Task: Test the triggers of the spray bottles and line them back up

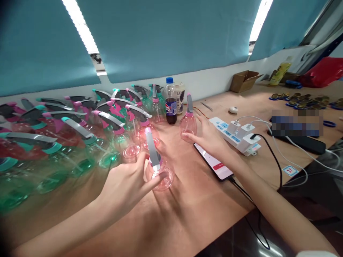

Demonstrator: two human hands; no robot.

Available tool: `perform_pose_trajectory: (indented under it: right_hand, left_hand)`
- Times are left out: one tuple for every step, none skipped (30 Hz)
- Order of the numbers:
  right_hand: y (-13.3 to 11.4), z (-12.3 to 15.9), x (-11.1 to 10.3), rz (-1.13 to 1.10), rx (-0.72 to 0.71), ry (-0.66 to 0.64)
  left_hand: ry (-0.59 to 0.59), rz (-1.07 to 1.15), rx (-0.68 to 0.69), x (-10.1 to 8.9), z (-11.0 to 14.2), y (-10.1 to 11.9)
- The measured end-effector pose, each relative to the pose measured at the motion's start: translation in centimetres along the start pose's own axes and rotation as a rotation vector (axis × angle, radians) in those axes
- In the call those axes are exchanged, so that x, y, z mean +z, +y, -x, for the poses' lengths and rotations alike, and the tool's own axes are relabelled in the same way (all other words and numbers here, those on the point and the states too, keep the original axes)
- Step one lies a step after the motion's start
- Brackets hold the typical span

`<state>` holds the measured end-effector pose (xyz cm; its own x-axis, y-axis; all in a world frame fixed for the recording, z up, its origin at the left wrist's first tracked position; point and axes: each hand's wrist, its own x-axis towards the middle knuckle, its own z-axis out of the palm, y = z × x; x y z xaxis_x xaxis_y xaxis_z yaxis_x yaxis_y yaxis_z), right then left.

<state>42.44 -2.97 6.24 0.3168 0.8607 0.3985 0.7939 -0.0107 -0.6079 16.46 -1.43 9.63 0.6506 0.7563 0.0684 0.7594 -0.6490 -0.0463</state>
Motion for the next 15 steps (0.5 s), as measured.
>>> perform_pose_trajectory:
  right_hand:
    - [-1.0,1.5,-0.4,-0.012,0.014,-0.018]
    - [-2.2,3.0,-0.6,-0.041,0.022,-0.090]
    - [-3.3,4.2,-0.7,-0.067,0.007,-0.176]
    - [-4.5,5.3,-0.6,-0.121,-0.020,-0.245]
    - [-5.6,6.2,-0.2,-0.174,-0.054,-0.320]
    - [-6.7,6.8,0.3,-0.218,-0.097,-0.401]
    - [-7.8,7.2,0.9,-0.271,-0.155,-0.439]
    - [-8.9,7.4,1.7,-0.326,-0.195,-0.453]
    - [-9.9,7.6,2.5,-0.375,-0.224,-0.448]
    - [-10.9,7.7,3.3,-0.425,-0.236,-0.428]
    - [-11.7,7.9,4.0,-0.478,-0.241,-0.410]
    - [-12.5,8.1,4.7,-0.528,-0.246,-0.376]
    - [-13.2,8.3,5.3,-0.576,-0.251,-0.354]
    - [-13.8,8.6,5.7,-0.617,-0.258,-0.346]
    - [-14.3,8.8,6.1,-0.642,-0.268,-0.345]
  left_hand:
    - [-0.011,0.001,-0.025,-0.1,0.8,-0.4]
    - [-0.024,0.006,-0.034,-0.2,1.4,-0.7]
    - [-0.029,0.014,-0.036,-0.2,2.0,-1.0]
    - [-0.026,0.023,-0.033,-0.3,2.6,-1.3]
    - [-0.014,0.034,-0.024,-0.3,3.1,-1.5]
    - [0.001,0.044,-0.017,-0.3,3.5,-1.7]
    - [0.016,0.054,-0.014,-0.2,4.0,-1.8]
    - [0.024,0.064,-0.015,-0.2,4.5,-1.8]
    - [0.028,0.079,-0.015,-0.1,5.1,-1.9]
    - [0.031,0.101,-0.010,0.1,5.6,-2.0]
    - [0.036,0.132,0.005,0.3,6.2,-2.2]
    - [0.051,0.172,0.032,0.6,6.9,-2.4]
    - [0.073,0.218,0.063,1.0,7.5,-2.6]
    - [0.104,0.263,0.095,1.4,8.2,-3.0]
    - [0.121,0.306,0.103,2.0,8.9,-3.4]
